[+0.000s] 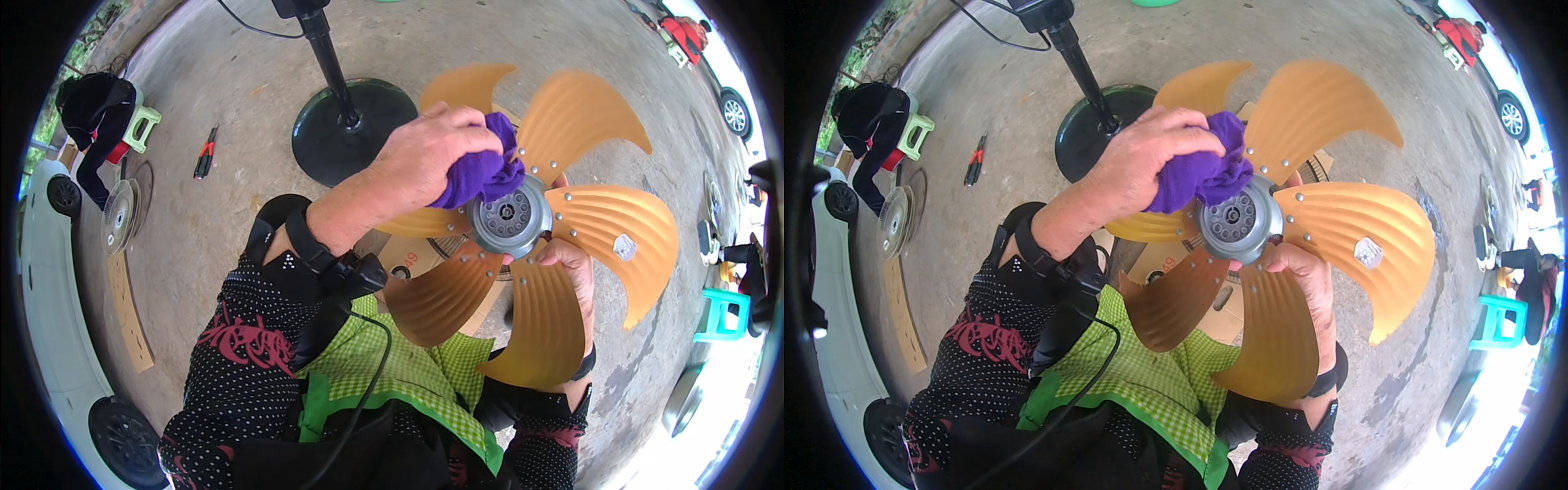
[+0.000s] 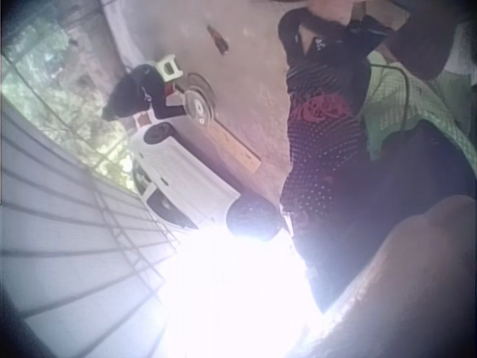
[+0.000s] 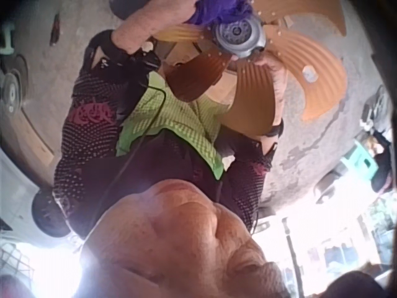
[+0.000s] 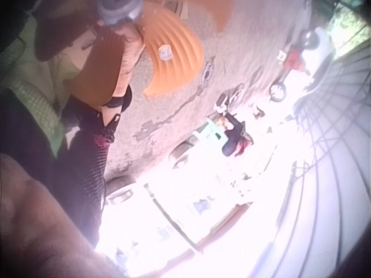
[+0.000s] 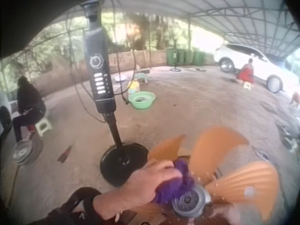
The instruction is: The person cleans a standing fan by wiping the front grille, fan blades, and rear grille with a purple cloth. They remove the front grille and blades to clean them individually, then reassemble the fan.
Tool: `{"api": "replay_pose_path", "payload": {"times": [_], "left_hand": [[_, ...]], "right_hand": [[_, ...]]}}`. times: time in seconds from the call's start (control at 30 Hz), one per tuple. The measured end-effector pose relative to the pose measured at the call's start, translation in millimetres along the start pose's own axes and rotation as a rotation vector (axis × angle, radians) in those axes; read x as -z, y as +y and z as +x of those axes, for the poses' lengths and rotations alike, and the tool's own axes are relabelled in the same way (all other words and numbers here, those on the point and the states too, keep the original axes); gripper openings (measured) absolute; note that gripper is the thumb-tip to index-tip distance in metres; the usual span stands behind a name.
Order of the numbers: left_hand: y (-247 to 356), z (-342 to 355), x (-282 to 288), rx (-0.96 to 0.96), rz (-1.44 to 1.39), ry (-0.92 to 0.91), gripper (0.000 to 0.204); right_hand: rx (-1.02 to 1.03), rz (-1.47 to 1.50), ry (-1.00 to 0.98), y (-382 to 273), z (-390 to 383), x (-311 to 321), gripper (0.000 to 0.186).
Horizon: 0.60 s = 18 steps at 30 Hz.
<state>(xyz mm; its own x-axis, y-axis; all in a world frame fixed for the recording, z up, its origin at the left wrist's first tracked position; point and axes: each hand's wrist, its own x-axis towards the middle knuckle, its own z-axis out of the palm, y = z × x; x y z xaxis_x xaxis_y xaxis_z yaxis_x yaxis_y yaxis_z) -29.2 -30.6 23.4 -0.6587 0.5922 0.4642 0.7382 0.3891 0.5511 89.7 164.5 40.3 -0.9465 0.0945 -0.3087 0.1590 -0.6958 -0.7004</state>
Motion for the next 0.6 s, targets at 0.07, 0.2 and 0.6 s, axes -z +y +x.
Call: {"api": "replay_pose_path", "payload": {"times": [0.07,0.2,0.6], "left_hand": [[-5.3,2.6,1.0,-0.121,-0.028,0.136,0.03],[-17.0,8.9,-2.2,0.193,-1.347,0.272,0.025],[28.2,4.9,-21.5,-0.223,-0.967,0.208,0.068]], "right_hand": [[-0.003,0.02,-0.074,-1.9,-0.5,0.0,0.101],[-0.08,0.002,-0.053,-1.1,0.0,4.8,0.092],[-0.151,-0.262,-0.014,39.4,25.9,44.8,0.057]]}}
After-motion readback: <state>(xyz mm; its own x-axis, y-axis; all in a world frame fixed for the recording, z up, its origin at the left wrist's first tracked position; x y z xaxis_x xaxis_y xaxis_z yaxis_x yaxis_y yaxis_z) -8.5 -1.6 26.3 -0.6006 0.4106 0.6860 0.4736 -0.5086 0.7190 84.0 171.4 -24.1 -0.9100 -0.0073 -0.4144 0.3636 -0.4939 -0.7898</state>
